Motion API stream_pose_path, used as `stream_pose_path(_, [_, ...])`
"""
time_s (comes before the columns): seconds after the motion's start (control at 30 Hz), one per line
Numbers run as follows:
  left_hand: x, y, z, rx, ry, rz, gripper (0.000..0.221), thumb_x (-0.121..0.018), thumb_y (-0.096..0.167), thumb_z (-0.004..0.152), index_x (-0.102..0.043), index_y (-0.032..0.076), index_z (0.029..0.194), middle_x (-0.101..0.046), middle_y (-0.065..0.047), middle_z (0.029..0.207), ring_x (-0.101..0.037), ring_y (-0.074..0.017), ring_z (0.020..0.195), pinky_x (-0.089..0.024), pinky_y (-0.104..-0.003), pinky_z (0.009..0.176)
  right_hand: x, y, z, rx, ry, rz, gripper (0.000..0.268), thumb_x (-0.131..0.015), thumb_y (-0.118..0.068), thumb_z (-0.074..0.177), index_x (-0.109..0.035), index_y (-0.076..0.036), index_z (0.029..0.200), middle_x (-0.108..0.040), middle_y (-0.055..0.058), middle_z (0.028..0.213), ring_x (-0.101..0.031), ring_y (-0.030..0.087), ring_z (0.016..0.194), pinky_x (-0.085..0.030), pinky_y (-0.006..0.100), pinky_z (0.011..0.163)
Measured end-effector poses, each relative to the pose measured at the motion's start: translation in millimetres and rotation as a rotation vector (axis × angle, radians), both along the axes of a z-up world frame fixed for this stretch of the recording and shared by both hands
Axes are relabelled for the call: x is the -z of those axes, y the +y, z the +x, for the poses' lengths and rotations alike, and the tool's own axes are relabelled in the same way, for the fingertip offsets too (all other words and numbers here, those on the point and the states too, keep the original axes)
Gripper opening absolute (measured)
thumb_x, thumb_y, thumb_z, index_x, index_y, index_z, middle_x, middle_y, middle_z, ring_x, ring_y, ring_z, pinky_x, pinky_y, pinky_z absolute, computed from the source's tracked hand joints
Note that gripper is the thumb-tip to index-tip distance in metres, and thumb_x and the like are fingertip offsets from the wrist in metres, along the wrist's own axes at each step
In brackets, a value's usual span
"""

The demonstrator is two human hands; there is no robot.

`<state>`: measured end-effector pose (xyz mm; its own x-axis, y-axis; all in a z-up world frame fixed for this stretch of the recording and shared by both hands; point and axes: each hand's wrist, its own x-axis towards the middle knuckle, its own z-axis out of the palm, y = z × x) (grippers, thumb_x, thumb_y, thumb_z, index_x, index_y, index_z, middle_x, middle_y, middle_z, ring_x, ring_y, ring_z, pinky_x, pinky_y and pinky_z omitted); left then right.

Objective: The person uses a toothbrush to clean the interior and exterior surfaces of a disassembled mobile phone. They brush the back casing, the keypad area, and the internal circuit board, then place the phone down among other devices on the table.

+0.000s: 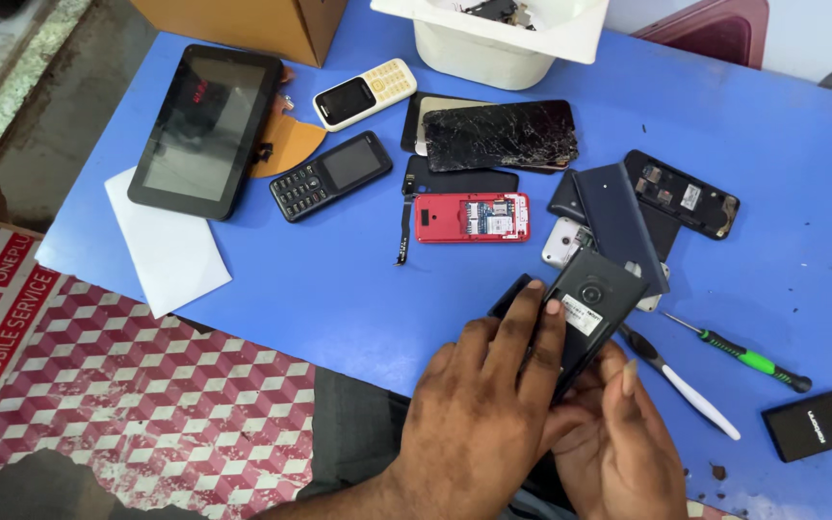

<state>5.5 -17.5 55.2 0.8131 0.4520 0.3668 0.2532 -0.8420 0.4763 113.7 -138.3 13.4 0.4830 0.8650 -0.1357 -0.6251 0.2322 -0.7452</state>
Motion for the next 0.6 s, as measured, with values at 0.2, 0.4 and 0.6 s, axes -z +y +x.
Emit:
stream_pose_path(0.2, [7,0,2,0.037,-0.043,-0.121,0.079,-0.079,0.043,0.087,-0.052,-0.009,0.140,-0.057,-0.030,0.144,-0.068,-0.0327,0.113,-0.060,-0.036,0.081,1,8,1,0.166,0.082,-0.238,0.058,-0.037,-0.037,0.106,-0.040,0.001,0.151,-0.055,0.017,0.143,-0.057,0.027,0.129,-0.044,0.044,0.108])
stream_pose_path(0.4, [18,1,-3,0.003,-0.149,-0.131,0.071,-0.079,0.030,0.096,-0.043,-0.008,0.145,-0.057,-0.028,0.144,-0.065,-0.0366,0.133,-0.059,-0.043,0.105,7,11,0,0.205,0.102,-0.244,0.051,-0.038,-0.029,0.108,-0.044,0.001,0.149,-0.059,0.015,0.141,-0.055,0.026,0.131,-0.043,0.044,0.110])
stream_pose_path(0.6, [21,8,-7,0.069,-0.156,-0.281,0.073,-0.077,0.024,0.097,-0.038,-0.011,0.147,-0.056,-0.032,0.143,-0.064,-0.0419,0.131,-0.059,-0.042,0.100,15,13,-1,0.205,0.092,-0.332,0.050,-0.041,-0.024,0.106,-0.044,-0.004,0.152,-0.059,0.013,0.140,-0.058,0.024,0.126,-0.046,0.043,0.105])
